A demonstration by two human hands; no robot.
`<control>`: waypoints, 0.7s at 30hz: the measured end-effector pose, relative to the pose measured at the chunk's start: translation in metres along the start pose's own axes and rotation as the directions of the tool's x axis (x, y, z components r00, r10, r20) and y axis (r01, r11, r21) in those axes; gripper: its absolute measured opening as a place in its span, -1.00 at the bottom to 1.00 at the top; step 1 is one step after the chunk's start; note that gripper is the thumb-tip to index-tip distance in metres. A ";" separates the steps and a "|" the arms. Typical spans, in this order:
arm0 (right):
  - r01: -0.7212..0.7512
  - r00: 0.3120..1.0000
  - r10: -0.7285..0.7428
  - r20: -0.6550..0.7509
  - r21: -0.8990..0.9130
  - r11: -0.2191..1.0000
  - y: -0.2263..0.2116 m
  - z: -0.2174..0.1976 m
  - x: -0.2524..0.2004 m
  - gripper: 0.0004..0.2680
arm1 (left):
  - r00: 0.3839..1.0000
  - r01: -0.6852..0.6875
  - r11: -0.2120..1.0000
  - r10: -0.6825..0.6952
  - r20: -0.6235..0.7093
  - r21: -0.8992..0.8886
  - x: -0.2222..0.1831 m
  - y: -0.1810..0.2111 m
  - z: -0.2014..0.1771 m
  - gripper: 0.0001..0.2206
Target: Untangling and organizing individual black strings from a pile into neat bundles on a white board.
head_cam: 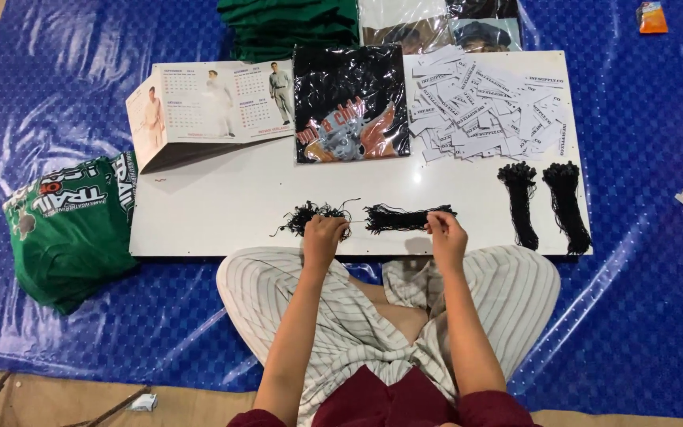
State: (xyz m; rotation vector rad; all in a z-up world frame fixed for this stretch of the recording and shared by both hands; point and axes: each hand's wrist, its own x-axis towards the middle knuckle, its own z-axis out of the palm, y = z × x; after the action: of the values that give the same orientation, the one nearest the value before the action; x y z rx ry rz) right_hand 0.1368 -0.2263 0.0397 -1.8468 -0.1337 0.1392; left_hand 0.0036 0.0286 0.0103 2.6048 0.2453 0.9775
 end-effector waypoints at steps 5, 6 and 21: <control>0.004 1.000 -0.004 -0.029 -0.001 1.000 0.004 -0.009 -0.002 -0.94 | 0.998 0.007 1.000 -0.008 0.060 0.016 -0.005 0.002 0.015 -0.91; 0.000 0.999 0.000 -0.038 0.002 1.000 0.004 -0.008 -0.003 -0.94 | 0.996 0.011 1.000 -0.014 0.086 0.027 -0.006 0.001 0.017 -0.90; -0.095 0.975 0.026 -0.219 -0.313 0.945 0.052 -0.022 0.030 -0.89 | 0.955 0.091 0.987 -0.124 0.269 0.132 -0.008 0.026 0.094 -0.86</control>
State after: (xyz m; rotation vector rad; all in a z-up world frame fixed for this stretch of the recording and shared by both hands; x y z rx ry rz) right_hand 0.1713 -0.2563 -0.0052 -2.1803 0.0544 -0.0413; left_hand 0.0605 -0.0219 -0.0508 2.7626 0.3784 0.5679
